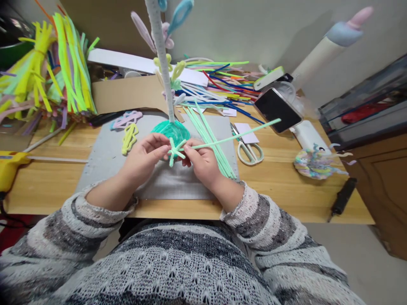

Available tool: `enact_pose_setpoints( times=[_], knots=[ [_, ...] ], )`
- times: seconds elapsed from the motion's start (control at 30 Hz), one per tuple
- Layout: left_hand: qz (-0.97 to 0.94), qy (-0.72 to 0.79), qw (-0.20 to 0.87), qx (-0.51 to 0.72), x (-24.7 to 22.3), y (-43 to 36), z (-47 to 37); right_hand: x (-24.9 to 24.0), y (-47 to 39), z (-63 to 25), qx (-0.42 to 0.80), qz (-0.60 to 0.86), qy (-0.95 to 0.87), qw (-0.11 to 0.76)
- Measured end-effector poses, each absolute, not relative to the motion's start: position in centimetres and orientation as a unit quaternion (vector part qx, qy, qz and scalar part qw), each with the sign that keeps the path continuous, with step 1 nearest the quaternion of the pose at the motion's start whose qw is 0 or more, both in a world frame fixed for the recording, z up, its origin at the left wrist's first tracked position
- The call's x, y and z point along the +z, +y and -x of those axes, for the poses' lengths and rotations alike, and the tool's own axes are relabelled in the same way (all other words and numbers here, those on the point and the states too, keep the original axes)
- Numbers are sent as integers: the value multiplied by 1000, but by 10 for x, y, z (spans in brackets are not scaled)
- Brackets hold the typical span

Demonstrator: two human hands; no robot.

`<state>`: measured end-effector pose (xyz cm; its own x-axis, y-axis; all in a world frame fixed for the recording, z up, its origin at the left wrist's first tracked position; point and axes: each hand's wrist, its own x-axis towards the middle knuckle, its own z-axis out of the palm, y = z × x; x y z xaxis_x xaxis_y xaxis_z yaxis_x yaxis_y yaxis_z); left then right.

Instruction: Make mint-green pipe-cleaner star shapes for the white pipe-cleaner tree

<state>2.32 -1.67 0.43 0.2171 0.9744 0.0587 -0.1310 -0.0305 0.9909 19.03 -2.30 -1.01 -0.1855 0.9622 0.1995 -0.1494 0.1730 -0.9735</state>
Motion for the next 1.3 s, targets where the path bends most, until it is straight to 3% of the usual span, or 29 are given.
enact_pose_setpoints(
  times=[0.1,0.33,0.77,1.03,1.3],
  knots=[
    [-485,342,689,416,3,-14,-24,-12,-24,-190,521,364,-576,514],
    [-396,341,724,451,4,-15,-23,-15,-23,-190,520,353,-568,532],
    [-208,319,801,462,1,-13,-33,-10,-30,-184,322,382,-677,540],
    [-231,323,804,442,5,-13,-28,-16,-26,-186,481,388,-549,563],
    [-322,309,778,443,4,-14,-26,-18,-24,-186,521,367,-522,567]
  ],
)
